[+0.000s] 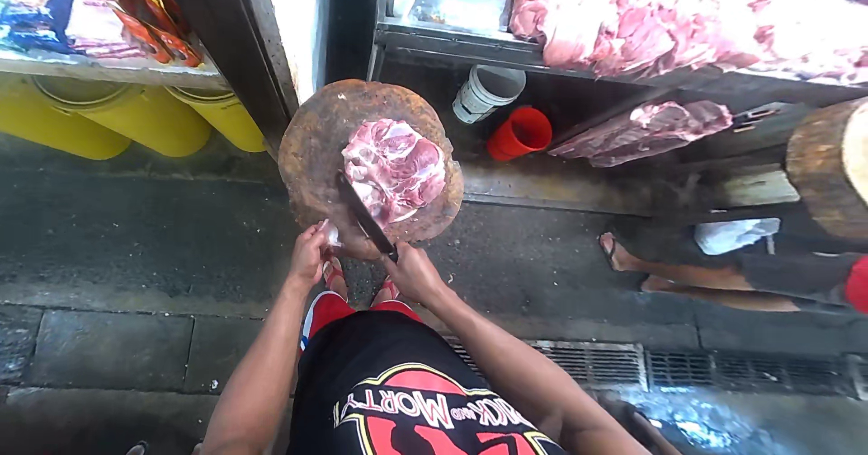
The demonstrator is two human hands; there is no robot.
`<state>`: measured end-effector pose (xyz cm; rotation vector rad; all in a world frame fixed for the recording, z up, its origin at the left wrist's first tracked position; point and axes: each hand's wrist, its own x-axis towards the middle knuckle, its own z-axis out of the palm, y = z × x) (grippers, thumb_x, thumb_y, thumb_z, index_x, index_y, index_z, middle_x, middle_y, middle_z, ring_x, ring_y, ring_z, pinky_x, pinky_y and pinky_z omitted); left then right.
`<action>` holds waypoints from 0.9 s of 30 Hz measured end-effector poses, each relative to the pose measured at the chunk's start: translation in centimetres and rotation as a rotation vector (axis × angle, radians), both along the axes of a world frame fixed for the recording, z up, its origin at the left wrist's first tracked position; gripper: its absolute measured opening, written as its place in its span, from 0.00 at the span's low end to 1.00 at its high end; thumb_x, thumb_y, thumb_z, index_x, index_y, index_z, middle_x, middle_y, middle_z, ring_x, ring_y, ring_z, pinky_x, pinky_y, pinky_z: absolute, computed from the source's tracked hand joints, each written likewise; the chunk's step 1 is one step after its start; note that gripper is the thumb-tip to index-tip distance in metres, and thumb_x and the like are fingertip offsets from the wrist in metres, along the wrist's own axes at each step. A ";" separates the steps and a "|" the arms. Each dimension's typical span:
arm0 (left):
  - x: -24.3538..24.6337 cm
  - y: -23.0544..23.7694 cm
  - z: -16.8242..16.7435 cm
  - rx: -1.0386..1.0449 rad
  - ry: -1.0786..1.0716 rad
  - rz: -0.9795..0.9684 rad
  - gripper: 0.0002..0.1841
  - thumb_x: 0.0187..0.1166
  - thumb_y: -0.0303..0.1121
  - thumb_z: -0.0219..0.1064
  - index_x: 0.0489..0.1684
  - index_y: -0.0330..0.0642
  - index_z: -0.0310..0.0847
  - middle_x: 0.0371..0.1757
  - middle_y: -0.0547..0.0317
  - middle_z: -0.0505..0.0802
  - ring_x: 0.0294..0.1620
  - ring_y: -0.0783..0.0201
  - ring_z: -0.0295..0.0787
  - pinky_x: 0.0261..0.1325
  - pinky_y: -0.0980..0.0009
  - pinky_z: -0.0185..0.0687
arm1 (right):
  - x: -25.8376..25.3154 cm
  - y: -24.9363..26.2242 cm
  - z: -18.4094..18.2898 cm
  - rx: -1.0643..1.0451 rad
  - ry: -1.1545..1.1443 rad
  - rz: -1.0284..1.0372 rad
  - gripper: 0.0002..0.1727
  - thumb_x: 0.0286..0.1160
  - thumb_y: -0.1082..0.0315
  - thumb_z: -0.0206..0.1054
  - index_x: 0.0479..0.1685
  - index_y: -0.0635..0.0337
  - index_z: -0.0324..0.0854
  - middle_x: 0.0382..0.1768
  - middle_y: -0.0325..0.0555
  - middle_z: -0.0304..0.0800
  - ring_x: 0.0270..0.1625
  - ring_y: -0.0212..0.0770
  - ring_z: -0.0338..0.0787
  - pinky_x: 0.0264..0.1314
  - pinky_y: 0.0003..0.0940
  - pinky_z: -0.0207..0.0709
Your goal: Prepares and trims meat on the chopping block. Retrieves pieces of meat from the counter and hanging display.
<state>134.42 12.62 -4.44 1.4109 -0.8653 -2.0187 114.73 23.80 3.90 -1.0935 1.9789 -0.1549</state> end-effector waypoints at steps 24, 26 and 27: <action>-9.9 -1.7 0.9 -0.371 -1.102 -0.705 0.17 0.75 0.43 0.68 0.52 0.41 0.87 0.54 0.44 0.94 0.59 0.44 0.91 0.57 0.40 0.85 | -2.6 -1.2 -3.5 0.074 -0.092 0.020 0.19 0.83 0.52 0.61 0.54 0.60 0.82 0.40 0.52 0.90 0.46 0.50 0.92 0.52 0.55 0.84; -8.8 -2.4 0.9 -0.329 -1.034 -0.633 0.18 0.75 0.47 0.69 0.49 0.43 0.90 0.51 0.45 0.95 0.57 0.45 0.92 0.58 0.38 0.85 | -3.5 -0.8 -2.5 0.025 -0.147 -0.024 0.18 0.82 0.52 0.63 0.51 0.59 0.83 0.35 0.48 0.88 0.37 0.46 0.90 0.45 0.51 0.84; -7.8 -2.7 0.9 -0.302 -0.975 -0.587 0.19 0.75 0.48 0.71 0.50 0.43 0.91 0.50 0.46 0.95 0.57 0.45 0.92 0.61 0.38 0.84 | -3.7 -0.6 -1.6 -0.006 -0.148 -0.044 0.18 0.82 0.51 0.63 0.51 0.58 0.82 0.34 0.46 0.88 0.36 0.44 0.90 0.44 0.50 0.84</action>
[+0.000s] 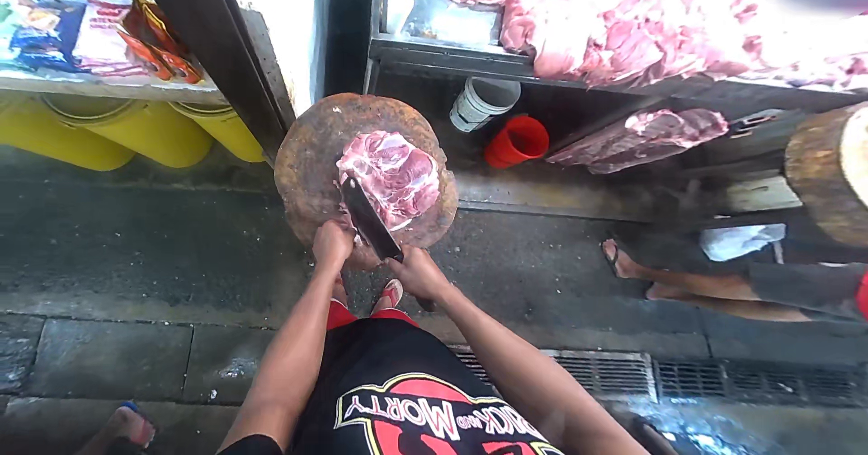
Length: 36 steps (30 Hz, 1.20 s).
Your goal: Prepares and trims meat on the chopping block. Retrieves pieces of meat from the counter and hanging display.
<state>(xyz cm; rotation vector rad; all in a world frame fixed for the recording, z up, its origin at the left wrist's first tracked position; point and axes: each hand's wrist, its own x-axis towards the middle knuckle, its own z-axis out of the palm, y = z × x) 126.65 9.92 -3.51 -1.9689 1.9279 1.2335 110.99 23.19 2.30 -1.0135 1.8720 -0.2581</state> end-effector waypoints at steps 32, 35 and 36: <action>-28.1 -4.9 15.3 -0.341 0.470 -0.268 0.20 0.69 0.28 0.76 0.58 0.31 0.81 0.40 0.54 0.90 0.35 0.66 0.88 0.40 0.64 0.89 | -35.5 15.2 1.8 -0.062 -0.060 -0.295 0.25 0.83 0.44 0.62 0.55 0.60 0.82 0.39 0.56 0.90 0.46 0.57 0.92 0.51 0.63 0.83; -38.0 -4.6 15.1 -0.317 0.268 -0.501 0.20 0.73 0.33 0.77 0.61 0.36 0.84 0.50 0.48 0.94 0.50 0.55 0.93 0.59 0.48 0.89 | -42.3 19.9 2.5 -0.021 -0.018 -0.461 0.24 0.83 0.45 0.62 0.54 0.60 0.82 0.37 0.55 0.89 0.44 0.55 0.92 0.50 0.61 0.84; -41.2 -4.2 14.6 -0.302 0.237 -0.546 0.20 0.74 0.34 0.77 0.61 0.37 0.84 0.51 0.47 0.94 0.53 0.53 0.92 0.62 0.45 0.86 | -43.9 21.4 2.8 -0.009 -0.012 -0.526 0.24 0.83 0.45 0.63 0.53 0.60 0.82 0.36 0.54 0.89 0.43 0.55 0.92 0.49 0.59 0.85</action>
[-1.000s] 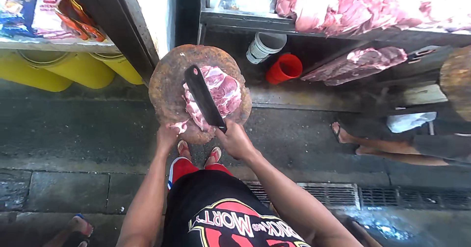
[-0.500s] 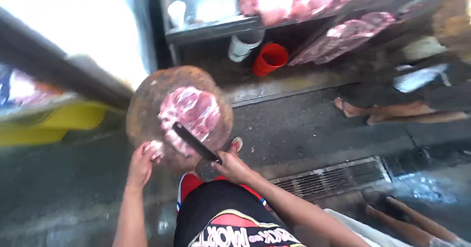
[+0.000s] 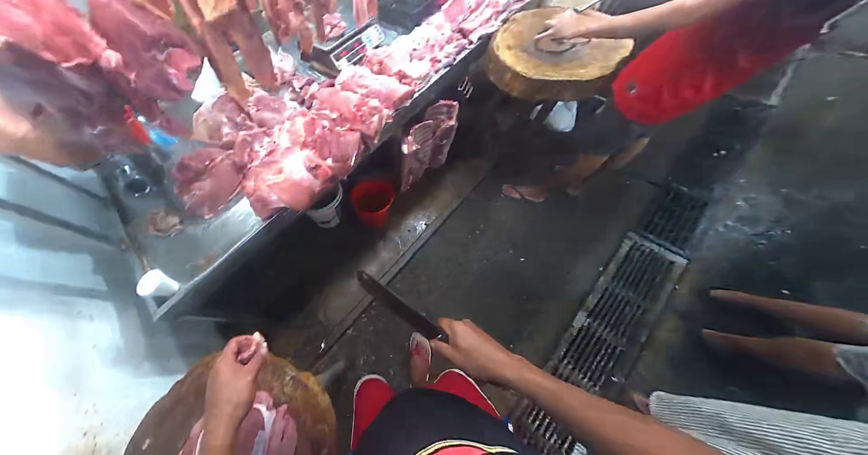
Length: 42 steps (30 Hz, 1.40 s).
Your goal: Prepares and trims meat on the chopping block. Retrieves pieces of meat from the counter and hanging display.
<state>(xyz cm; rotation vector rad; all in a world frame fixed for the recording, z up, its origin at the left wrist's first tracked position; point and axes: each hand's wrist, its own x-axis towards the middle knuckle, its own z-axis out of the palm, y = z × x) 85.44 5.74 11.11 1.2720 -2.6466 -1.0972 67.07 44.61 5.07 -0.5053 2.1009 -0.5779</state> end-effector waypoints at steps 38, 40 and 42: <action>-92.2 -8.2 -13.7 0.014 0.039 -0.238 0.26 0.83 0.42 0.65 0.75 0.35 0.78 0.70 0.38 0.87 0.72 0.46 0.85 0.78 0.47 0.77 | -52.3 0.3 -1.4 0.204 -0.088 -0.677 0.27 0.78 0.45 0.68 0.56 0.63 0.86 0.43 0.59 0.94 0.51 0.58 0.94 0.60 0.64 0.82; -91.4 -8.3 -13.5 -0.073 -0.054 -0.371 0.25 0.84 0.42 0.63 0.74 0.34 0.80 0.72 0.38 0.86 0.76 0.44 0.81 0.82 0.46 0.72 | -55.2 0.1 -2.0 0.167 -0.060 -0.659 0.25 0.77 0.46 0.69 0.55 0.61 0.87 0.41 0.55 0.93 0.49 0.54 0.93 0.58 0.62 0.83; -90.9 -8.8 -13.8 -0.154 -0.198 -0.526 0.28 0.83 0.45 0.63 0.75 0.35 0.79 0.78 0.38 0.82 0.83 0.42 0.73 0.86 0.43 0.65 | -59.1 -0.5 -2.7 0.134 -0.040 -0.601 0.25 0.79 0.45 0.68 0.54 0.60 0.87 0.40 0.53 0.93 0.48 0.52 0.93 0.58 0.59 0.84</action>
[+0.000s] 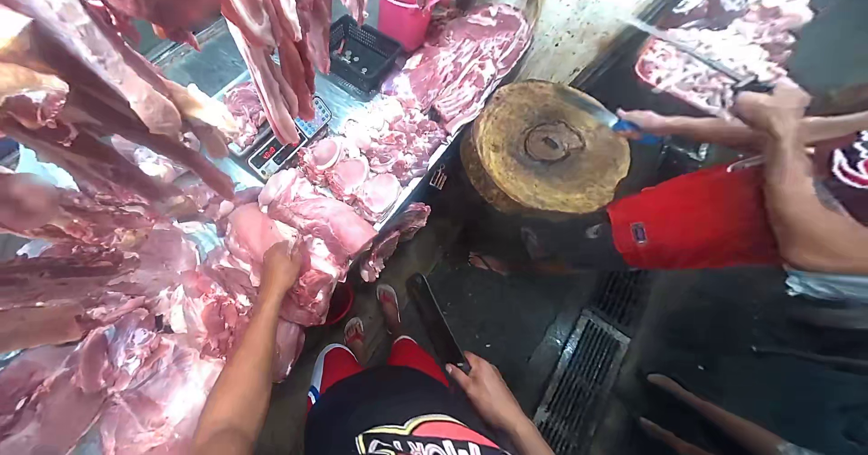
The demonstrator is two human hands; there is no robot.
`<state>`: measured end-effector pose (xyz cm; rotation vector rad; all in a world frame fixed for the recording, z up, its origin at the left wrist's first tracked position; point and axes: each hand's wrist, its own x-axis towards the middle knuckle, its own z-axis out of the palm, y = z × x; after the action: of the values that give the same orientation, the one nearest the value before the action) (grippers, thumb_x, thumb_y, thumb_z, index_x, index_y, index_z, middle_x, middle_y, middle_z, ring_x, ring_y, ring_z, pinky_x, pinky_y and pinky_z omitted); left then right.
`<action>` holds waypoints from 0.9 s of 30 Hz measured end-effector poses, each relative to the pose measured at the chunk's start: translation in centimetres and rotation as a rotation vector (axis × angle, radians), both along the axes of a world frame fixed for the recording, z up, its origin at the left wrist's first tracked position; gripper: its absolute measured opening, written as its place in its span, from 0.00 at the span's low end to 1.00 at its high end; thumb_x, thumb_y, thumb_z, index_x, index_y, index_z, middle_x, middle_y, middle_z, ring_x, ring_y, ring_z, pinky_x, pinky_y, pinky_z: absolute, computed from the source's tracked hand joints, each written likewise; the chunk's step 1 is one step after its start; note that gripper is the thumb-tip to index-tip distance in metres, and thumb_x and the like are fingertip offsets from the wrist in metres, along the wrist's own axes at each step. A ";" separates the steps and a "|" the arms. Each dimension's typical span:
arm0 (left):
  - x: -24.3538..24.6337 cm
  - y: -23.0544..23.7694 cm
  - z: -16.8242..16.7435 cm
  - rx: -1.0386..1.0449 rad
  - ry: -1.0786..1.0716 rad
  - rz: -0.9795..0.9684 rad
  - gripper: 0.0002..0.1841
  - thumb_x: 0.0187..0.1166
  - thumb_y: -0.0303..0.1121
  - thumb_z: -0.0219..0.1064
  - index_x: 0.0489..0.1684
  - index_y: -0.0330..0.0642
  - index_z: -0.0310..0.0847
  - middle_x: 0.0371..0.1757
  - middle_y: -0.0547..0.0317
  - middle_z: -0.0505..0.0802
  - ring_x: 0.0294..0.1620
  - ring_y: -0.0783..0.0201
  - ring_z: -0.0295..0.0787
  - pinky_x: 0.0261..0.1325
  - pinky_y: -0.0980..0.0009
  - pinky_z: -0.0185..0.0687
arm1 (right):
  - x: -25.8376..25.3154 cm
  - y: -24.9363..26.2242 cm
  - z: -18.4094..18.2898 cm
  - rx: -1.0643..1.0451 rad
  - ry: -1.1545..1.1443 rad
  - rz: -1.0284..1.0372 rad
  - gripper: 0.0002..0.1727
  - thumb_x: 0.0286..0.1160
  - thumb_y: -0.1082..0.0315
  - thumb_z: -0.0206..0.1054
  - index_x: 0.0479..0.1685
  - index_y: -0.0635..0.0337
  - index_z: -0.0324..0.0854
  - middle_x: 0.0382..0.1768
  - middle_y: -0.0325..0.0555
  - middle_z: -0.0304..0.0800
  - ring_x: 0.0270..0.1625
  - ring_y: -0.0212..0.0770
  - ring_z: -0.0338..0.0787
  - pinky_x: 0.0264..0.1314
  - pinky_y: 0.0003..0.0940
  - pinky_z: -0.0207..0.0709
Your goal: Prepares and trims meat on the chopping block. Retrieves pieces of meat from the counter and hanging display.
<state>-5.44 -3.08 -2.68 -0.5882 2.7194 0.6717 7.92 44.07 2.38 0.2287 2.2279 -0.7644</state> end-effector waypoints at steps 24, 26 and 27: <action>45.4 17.0 -2.6 0.318 -0.316 1.605 0.34 0.83 0.43 0.66 0.87 0.40 0.65 0.75 0.35 0.84 0.76 0.39 0.81 0.78 0.39 0.75 | -16.7 -11.8 -1.0 -0.270 0.040 0.979 0.23 0.81 0.54 0.67 0.61 0.66 0.85 0.31 0.57 0.90 0.27 0.52 0.90 0.36 0.60 0.86; 50.4 19.9 -2.2 0.363 -0.353 1.719 0.36 0.82 0.45 0.67 0.88 0.38 0.63 0.76 0.33 0.83 0.77 0.38 0.80 0.79 0.40 0.74 | -14.0 -12.8 -0.5 -0.268 0.024 1.037 0.23 0.82 0.55 0.66 0.60 0.67 0.83 0.28 0.55 0.90 0.24 0.50 0.89 0.33 0.56 0.86; 52.8 21.2 -2.0 0.348 -0.345 1.801 0.36 0.82 0.45 0.67 0.88 0.37 0.63 0.75 0.33 0.83 0.77 0.38 0.80 0.78 0.39 0.74 | -12.6 -13.2 -0.2 -0.262 0.008 1.048 0.22 0.82 0.56 0.66 0.60 0.68 0.83 0.27 0.54 0.89 0.23 0.48 0.88 0.31 0.55 0.86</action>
<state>47.41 18.12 -4.73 -2.5960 1.0414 1.0718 -4.71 30.87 2.18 -0.9902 1.8444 -0.4314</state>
